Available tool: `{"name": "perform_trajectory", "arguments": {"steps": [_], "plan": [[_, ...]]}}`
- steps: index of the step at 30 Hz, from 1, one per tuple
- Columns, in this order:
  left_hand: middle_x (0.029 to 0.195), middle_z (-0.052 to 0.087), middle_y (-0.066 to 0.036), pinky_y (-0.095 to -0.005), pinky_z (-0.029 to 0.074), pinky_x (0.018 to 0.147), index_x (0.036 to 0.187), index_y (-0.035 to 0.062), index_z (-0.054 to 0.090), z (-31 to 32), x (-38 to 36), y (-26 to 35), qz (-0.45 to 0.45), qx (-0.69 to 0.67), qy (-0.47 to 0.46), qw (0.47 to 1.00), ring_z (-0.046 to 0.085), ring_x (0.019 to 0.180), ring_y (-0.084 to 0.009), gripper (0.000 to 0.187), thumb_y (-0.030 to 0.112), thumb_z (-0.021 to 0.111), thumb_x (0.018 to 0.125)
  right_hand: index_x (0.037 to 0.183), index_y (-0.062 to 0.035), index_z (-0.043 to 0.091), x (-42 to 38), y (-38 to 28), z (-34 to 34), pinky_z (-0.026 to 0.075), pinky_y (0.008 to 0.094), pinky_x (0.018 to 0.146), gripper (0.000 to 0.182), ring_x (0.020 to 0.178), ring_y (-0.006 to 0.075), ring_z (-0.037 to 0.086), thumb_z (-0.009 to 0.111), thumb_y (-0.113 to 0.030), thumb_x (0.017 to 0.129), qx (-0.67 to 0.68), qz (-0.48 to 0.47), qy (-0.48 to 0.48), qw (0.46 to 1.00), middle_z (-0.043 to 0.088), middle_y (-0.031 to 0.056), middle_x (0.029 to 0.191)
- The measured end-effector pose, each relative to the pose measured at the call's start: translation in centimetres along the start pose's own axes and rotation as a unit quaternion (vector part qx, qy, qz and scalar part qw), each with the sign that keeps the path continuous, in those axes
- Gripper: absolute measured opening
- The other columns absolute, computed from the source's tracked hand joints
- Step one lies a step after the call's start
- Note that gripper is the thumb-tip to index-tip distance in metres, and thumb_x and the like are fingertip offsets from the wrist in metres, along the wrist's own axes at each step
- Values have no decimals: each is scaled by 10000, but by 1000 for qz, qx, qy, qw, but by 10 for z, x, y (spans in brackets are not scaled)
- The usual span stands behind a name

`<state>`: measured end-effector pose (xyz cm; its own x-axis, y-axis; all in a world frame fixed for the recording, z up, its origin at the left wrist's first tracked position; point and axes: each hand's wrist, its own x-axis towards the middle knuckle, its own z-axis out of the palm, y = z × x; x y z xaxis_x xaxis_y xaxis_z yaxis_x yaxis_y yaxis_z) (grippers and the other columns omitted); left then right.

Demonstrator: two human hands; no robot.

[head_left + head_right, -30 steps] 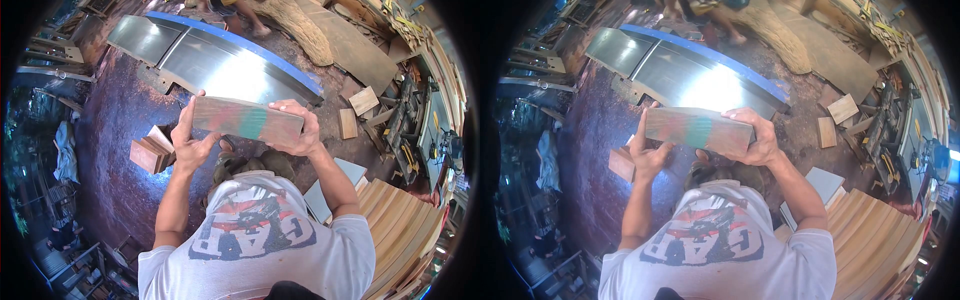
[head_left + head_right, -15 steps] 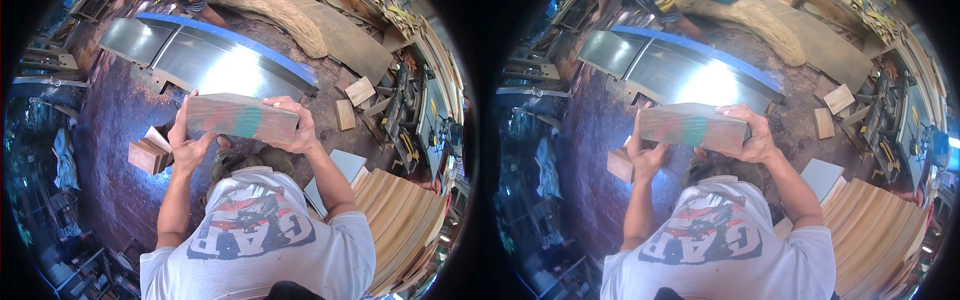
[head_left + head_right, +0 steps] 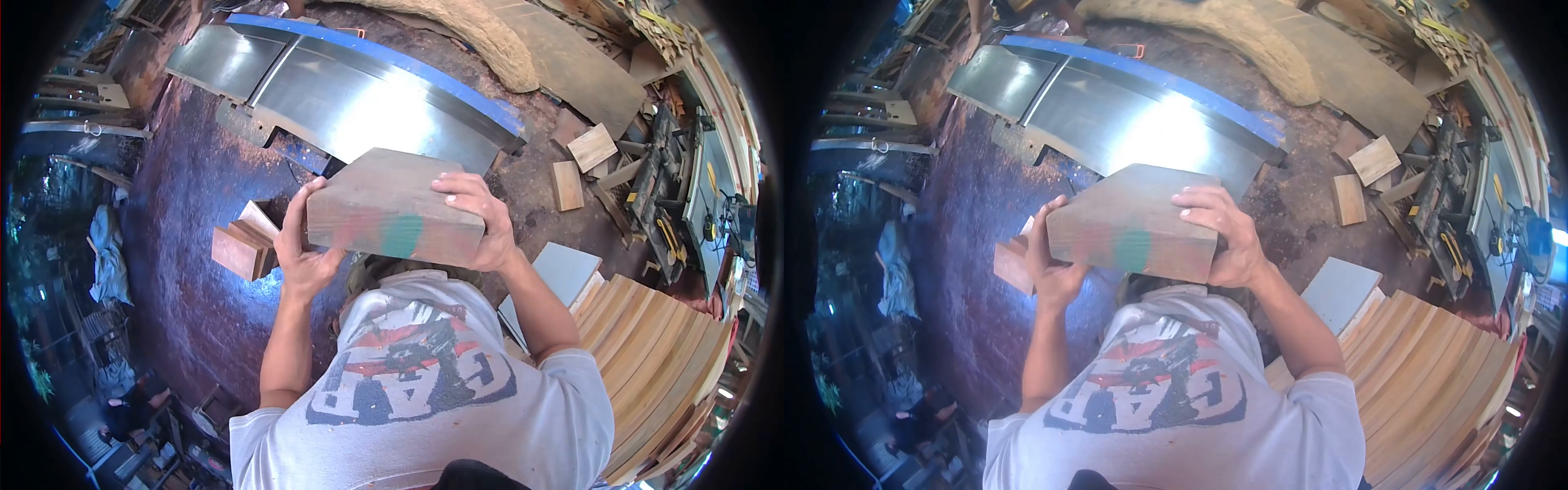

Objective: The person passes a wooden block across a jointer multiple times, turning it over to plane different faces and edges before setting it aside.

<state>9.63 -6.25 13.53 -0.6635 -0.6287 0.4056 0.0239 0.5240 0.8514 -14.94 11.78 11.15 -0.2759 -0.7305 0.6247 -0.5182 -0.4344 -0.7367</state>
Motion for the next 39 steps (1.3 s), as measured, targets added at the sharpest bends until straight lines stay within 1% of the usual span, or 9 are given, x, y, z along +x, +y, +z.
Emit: {"name": "perform_trajectory", "arguments": {"steps": [14, 20, 23, 25, 26, 27, 30, 35, 39], "plan": [[1423, 591, -207, -450, 474, 1126, 1451, 17, 501, -10, -25, 2, 106, 82, -9, 991, 580, 1344, -348, 814, 132, 935, 772, 1566, -22, 409, -42, -21, 9, 411, 510, 1152, 1181, 1423, 403, 467, 996, -438, 629, -82, 123, 58, 987, 393, 313, 1570], [1395, 597, -215, -461, 480, 1114, 1425, 40, 516, -9, -28, 2, 30, 64, -36, 997, 583, 1331, -370, 828, 321, 947, 776, 1366, -35, 630, -42, -15, -3, 475, 511, 1082, 938, 1298, 408, 580, 1009, -395, 587, -121, 36, -40, 991, 618, 198, 1389], [1289, 624, -154, -484, 495, 1070, 1322, 13, 541, 9, 10, -17, 92, 31, -16, 995, 633, 1206, -324, 812, 343, 981, 725, 1296, -43, 686, 6, -21, -21, 514, 468, 1033, 865, 1203, 365, 652, 1015, -401, 581, -70, 149, -33, 986, 693, 163, 1284], [1197, 637, -149, -436, 510, 1031, 1291, -19, 540, 33, 32, -23, 20, -74, 75, 994, 645, 1125, -287, 774, 403, 943, 783, 1447, -20, 603, 53, -13, -38, 537, 402, 1004, 953, 1126, 251, 689, 986, -416, 669, -51, 260, -36, 964, 685, 176, 1335], [1152, 643, -146, -411, 518, 1011, 1276, -35, 540, 48, 43, -25, -14, -131, 120, 984, 651, 1084, -269, 763, 433, 925, 812, 1513, -11, 540, 82, -2, -36, 546, 384, 982, 911, 1130, 225, 680, 918, -405, 783, -46, 216, 44, 974, 682, 170, 1346], [1130, 643, -147, -391, 523, 988, 1259, -51, 542, 64, 56, -29, -76, -155, 164, 971, 649, 1061, -257, 761, 465, 902, 832, 1503, -1, 537, 106, -13, -33, 518, 423, 1034, 782, 1190, 305, 669, 832, -378, 885, 37, 219, 93, 971, 657, 199, 1385], [1089, 643, -159, -345, 538, 930, 1207, -94, 546, 95, 86, -54, -243, -208, 270, 908, 647, 1016, -236, 784, 544, 851, 871, 1492, -17, 548, 117, -8, -38, 459, 469, 1113, 724, 1296, 388, 599, 794, -382, 916, -267, -10, 12, 964, 600, 234, 1452], [1222, 666, -222, -380, 535, 968, 1233, -163, 583, 123, 95, -150, -430, -228, 331, 808, 663, 1095, -273, 773, 508, 808, 922, 1486, -102, 576, -6, 50, -18, 335, 587, 1210, 637, 1460, 460, 415, 664, -482, 983, -292, 104, -286, 907, 455, 226, 1589], [1275, 673, -211, -379, 498, 1037, 1307, -190, 573, 125, 84, -196, -471, -261, 319, 780, 654, 1145, -285, 692, 376, 763, 957, 1526, -111, 538, -21, 86, 1, 195, 623, 1268, 634, 1536, 453, 297, 608, -468, 1007, -377, 106, -301, 870, 351, 210, 1661]]}}
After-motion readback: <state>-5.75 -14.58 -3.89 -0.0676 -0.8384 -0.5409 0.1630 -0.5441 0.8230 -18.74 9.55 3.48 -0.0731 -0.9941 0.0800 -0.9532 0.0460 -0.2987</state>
